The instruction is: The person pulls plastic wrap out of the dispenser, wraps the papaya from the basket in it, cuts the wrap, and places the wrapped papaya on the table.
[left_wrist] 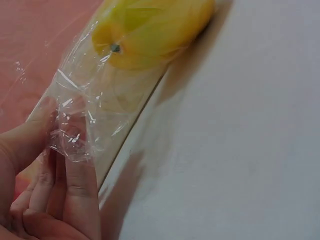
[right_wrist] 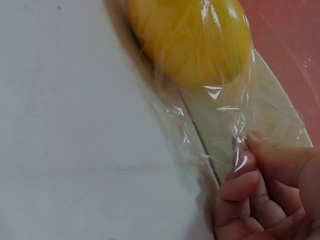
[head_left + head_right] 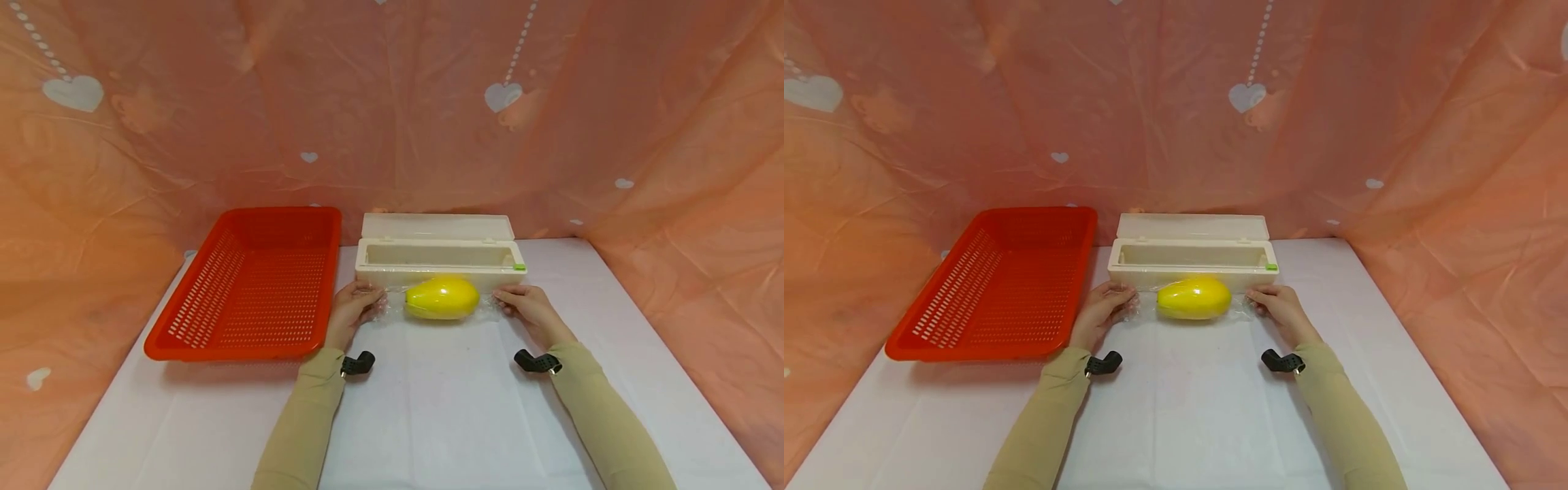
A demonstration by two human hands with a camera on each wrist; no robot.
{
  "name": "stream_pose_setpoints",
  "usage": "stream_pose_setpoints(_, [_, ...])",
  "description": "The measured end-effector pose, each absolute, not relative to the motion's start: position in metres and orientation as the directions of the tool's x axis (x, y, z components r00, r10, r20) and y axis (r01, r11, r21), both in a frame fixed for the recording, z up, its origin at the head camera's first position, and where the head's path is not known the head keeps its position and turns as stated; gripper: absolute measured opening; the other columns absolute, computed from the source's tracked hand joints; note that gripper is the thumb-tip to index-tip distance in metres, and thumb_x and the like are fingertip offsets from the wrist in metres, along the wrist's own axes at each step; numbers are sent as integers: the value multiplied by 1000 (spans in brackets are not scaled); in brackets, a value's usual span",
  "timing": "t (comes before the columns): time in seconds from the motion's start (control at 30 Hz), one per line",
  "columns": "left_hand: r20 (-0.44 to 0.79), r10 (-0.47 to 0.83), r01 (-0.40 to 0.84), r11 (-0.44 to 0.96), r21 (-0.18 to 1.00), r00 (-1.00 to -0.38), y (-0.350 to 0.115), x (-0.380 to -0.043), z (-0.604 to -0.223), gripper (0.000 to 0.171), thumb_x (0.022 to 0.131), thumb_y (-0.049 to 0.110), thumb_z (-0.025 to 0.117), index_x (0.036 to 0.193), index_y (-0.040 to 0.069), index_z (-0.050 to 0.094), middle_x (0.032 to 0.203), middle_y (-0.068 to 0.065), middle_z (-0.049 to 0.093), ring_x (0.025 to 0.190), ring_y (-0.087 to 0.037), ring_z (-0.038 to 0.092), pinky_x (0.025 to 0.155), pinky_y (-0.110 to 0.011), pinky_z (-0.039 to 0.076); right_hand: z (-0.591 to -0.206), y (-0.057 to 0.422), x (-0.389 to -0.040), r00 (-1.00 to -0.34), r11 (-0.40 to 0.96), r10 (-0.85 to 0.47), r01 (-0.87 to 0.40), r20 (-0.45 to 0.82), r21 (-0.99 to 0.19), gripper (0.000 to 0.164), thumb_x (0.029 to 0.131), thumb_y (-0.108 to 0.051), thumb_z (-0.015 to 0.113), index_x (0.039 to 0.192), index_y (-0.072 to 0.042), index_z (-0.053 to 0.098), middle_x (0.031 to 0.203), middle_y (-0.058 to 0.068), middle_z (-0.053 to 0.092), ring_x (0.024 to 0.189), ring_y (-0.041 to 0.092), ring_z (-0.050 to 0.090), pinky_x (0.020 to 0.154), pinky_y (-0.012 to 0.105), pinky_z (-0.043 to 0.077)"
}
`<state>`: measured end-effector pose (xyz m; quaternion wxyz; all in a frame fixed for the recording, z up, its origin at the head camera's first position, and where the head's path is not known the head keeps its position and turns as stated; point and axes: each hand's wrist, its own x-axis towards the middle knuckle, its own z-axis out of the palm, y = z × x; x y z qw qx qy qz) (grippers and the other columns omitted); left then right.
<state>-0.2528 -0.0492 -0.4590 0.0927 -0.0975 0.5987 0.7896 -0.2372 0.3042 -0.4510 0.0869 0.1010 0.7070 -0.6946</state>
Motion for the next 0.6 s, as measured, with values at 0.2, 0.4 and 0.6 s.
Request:
stream_pose_setpoints(0.2, [-228,43,-230,-288,930,-973,-47,-249,-459,36,85,4,72,117,2,55,92,-11,68,75,-17,66,67,-28,56,-449,306,-249,-965,21,48,258,-257,-966,28,91,-16,67,113,0,66,88,-3,64,78,11,55,69,19,49])
stream_pose_setpoints(0.4, [-212,39,-213,-303,929,-977,-45,-248,-462,33,84,4,73,113,-1,59,92,-13,69,75,-18,67,70,-29,57,-450,309,-255,-968,2,-14,249,-249,-968,39,91,-17,67,123,4,58,95,-2,62,84,13,54,74,20,49])
stream_pose_setpoints(0.6, [-200,80,-215,-333,918,-976,-52,-246,-463,28,83,-3,71,110,-8,62,92,-13,70,79,-19,68,76,-32,56,-452,319,-252,-961,24,-81,265,-266,-964,47,91,-24,66,127,3,52,95,0,63,81,12,54,71,19,48])
